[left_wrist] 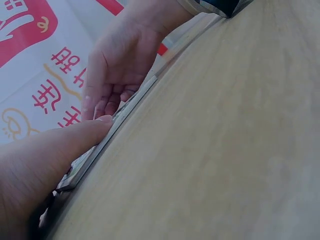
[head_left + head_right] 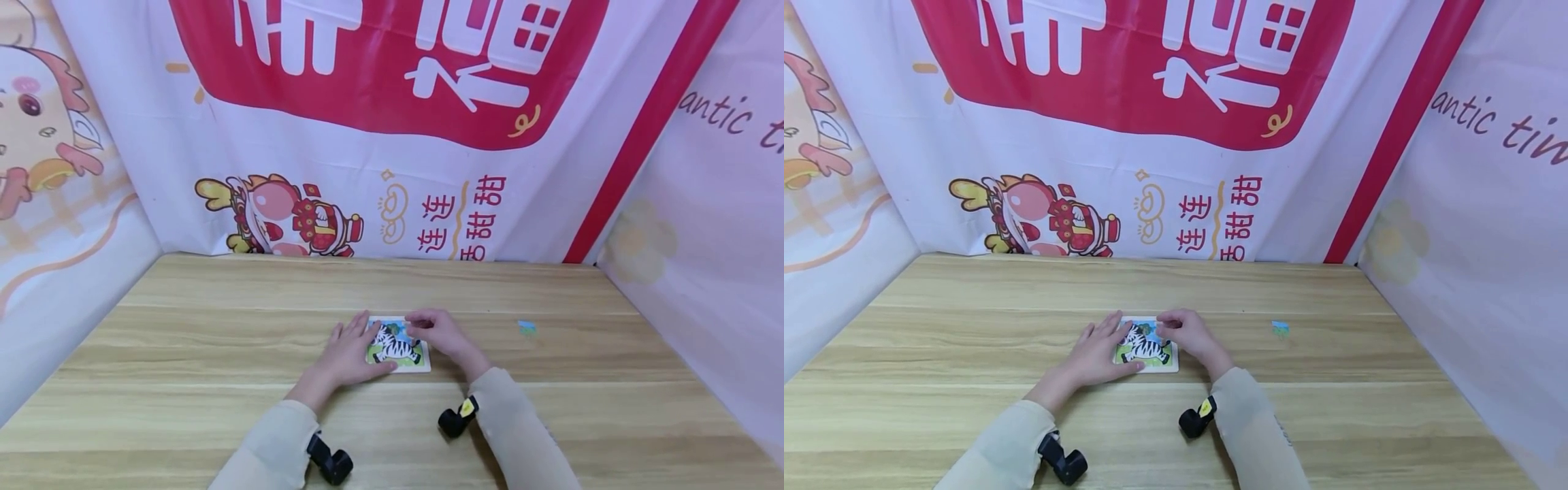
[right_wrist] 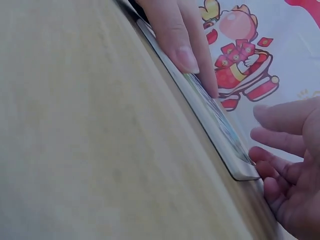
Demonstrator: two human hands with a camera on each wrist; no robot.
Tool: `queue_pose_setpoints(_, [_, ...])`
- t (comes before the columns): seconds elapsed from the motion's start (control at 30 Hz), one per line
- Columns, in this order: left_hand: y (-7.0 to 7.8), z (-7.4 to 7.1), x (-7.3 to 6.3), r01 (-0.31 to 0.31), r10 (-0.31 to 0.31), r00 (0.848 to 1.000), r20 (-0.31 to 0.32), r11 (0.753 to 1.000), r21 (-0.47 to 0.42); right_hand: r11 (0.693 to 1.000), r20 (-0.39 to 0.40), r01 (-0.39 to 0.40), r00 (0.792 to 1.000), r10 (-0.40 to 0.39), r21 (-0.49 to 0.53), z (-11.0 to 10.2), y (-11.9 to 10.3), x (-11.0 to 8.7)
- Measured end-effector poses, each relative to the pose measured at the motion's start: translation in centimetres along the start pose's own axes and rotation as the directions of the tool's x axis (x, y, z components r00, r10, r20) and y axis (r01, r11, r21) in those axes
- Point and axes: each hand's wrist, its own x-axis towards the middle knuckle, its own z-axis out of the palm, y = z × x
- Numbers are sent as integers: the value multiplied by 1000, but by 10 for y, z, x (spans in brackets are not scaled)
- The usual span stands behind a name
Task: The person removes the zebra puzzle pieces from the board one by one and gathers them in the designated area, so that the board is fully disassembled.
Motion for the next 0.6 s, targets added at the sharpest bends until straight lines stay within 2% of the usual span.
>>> queue_pose_setpoints(0.2, [-3, 1, -2, -17, 17, 1000, -1, 1000, 18, 998, -32, 16, 999, -18, -59, 8, 1, 0])
queue_pose_setpoints(0.43, [-4, 2, -3, -23, 23, 1000, 1, 999, 34, 990, -30, 51, 998, -55, -130, 12, 1, 1])
queue_pose_setpoints(0.6, [-3, 1, -2, -40, 40, 999, -3, 999, 36, 989, -52, 7, 999, -14, -145, 12, -3, -1])
